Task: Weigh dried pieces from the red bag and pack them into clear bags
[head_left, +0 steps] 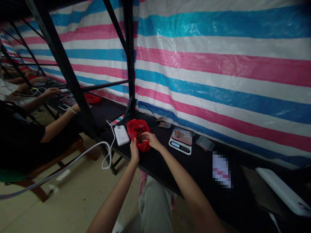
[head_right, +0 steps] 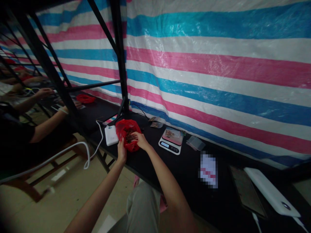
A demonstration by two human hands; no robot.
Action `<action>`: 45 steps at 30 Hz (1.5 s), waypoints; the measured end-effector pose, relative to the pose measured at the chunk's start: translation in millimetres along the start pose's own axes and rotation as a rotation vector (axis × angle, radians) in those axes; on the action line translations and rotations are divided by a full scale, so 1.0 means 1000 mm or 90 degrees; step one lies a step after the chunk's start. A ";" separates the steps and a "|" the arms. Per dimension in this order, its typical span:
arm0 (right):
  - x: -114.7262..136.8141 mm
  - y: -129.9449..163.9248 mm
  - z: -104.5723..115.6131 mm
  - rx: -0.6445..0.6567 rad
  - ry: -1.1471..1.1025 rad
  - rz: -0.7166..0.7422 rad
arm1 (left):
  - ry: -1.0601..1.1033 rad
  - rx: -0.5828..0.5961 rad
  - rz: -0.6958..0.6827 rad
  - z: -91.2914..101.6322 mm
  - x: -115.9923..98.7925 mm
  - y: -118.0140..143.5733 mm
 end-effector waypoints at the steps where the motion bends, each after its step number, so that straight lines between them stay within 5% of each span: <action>1: -0.003 0.000 0.001 -0.014 -0.031 -0.004 | -0.003 -0.004 -0.003 0.000 -0.001 0.001; 9: 0.009 0.023 0.028 -0.125 -0.135 0.047 | -0.192 -0.018 -0.058 0.010 -0.027 0.011; 13: 0.020 0.059 0.072 -0.230 -0.083 0.084 | -0.423 -0.081 -0.262 0.004 -0.068 0.052; 16: 0.021 0.099 0.119 -0.367 -0.012 0.093 | -0.527 -0.006 -0.424 -0.034 -0.081 0.088; 23: 0.029 0.199 0.200 -0.679 0.161 0.115 | -0.629 0.594 -0.448 -0.191 -0.014 0.091; 26: 0.028 0.230 0.214 -0.794 0.185 0.105 | -0.659 0.676 -0.465 -0.241 0.019 0.065; 29: 0.021 0.239 0.220 -0.825 0.162 0.106 | -0.759 0.732 -0.409 -0.278 0.062 0.041; 32: 0.014 0.236 0.225 -0.818 0.160 0.089 | -0.833 0.787 -0.381 -0.299 0.089 0.034; 35: 0.011 0.233 0.227 -0.819 0.160 0.077 | -0.823 0.823 -0.439 -0.308 0.090 0.041; 45: 0.025 0.227 0.221 -0.805 0.129 0.083 | -0.763 0.849 -0.462 -0.303 0.090 0.047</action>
Point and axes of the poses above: each hand's wrist, its own y-axis away from the middle knuckle, its own z-axis out of the back of the hand, x = y × z, the point moved 9 cm from there along -y, towards the middle knuckle, and after that the axes turned 8 degrees about x, right-handed, at the moved point
